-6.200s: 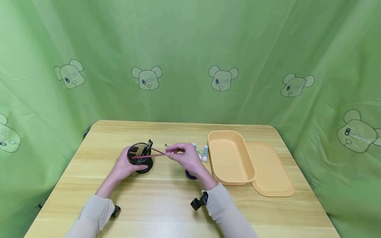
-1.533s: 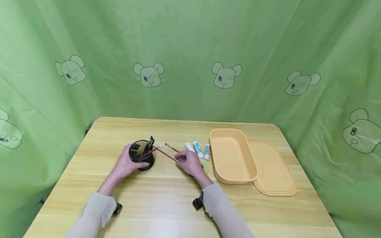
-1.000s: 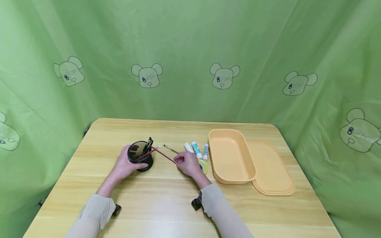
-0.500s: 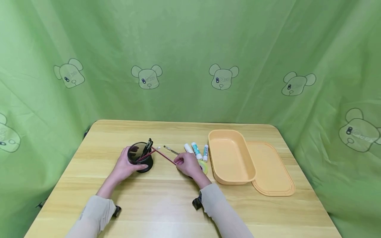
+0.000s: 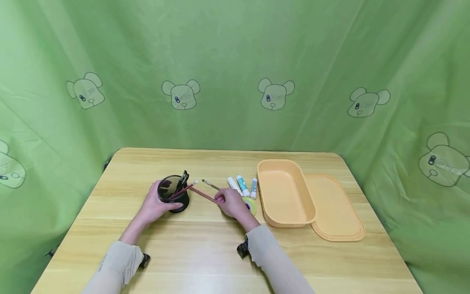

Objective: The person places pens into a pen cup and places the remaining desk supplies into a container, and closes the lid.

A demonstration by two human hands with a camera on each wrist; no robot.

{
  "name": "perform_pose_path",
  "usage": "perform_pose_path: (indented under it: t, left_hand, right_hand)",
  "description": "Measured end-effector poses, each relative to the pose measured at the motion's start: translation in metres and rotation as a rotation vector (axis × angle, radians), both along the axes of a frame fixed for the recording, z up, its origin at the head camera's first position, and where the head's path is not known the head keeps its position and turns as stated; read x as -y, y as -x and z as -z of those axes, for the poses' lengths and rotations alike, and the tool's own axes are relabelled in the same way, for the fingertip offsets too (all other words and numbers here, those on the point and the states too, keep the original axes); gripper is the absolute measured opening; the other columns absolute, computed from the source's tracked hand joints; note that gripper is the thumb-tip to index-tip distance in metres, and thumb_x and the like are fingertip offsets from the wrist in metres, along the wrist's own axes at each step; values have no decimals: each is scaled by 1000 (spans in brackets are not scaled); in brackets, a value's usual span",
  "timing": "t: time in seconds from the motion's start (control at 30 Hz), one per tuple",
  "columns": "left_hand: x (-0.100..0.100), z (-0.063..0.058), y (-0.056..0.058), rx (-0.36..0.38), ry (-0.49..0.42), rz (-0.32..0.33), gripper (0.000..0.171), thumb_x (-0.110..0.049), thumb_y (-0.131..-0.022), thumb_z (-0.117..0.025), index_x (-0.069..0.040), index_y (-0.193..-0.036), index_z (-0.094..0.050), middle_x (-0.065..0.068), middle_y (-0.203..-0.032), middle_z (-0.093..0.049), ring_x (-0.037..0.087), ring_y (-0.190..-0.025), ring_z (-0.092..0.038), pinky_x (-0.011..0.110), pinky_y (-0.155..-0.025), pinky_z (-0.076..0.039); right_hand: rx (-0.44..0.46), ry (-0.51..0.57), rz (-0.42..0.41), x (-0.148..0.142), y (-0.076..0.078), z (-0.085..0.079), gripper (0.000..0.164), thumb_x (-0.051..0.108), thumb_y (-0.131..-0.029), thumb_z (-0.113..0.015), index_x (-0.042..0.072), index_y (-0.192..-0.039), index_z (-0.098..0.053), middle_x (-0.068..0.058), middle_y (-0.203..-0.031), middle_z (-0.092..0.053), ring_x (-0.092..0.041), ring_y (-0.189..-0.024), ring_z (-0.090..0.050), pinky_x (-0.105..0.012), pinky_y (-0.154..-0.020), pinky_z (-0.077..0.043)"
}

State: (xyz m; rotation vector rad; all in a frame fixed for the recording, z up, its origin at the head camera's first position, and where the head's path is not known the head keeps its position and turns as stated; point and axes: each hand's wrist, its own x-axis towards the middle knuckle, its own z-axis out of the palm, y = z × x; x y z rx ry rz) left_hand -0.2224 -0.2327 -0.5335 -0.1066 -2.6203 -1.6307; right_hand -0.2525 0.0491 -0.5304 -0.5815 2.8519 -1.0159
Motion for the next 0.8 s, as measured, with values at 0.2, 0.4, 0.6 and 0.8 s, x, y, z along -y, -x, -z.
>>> perform_pose_path:
  t: [0.2, 0.4, 0.6, 0.8]
  left_hand:
    - [0, 0, 0, -5, -9, 4, 97, -24, -58, -92, -9, -138, -40, 13, -133, -44, 32, -123, -44, 53, -108, -33]
    - [1, 0, 0, -10, -19, 0, 98, -24, -58, -93, -9, -139, -40, 14, -133, -44, 32, -122, -44, 53, -108, -33]
    - [1, 0, 1, -16, -32, 5, 97, -25, -57, -93, -9, -137, -41, 16, -133, -45, 33, -122, -45, 53, -107, -33]
    - [1, 1, 3, -16, -26, -1, 97, -25, -56, -93, -10, -137, -41, 15, -132, -45, 34, -122, -45, 53, -108, -33]
  right_hand:
    - [22, 10, 2, 1, 0, -1, 12, 3, -86, -67, 5, -96, -72, -4, -84, -68, -14, -75, -61, -22, -67, -50]
    - [18, 40, -3, 0, 1, 1, 15, 4, -88, -66, 6, -101, -72, -2, -87, -68, -11, -77, -61, -21, -69, -52]
    - [55, 105, 34, -2, 1, 0, 18, 6, -88, -68, 5, -105, -71, -1, -88, -68, -10, -77, -61, -22, -68, -53]
    - [82, 184, 63, -6, 2, -1, 17, 7, -88, -68, 6, -105, -72, -1, -88, -69, -10, -78, -63, -22, -68, -54]
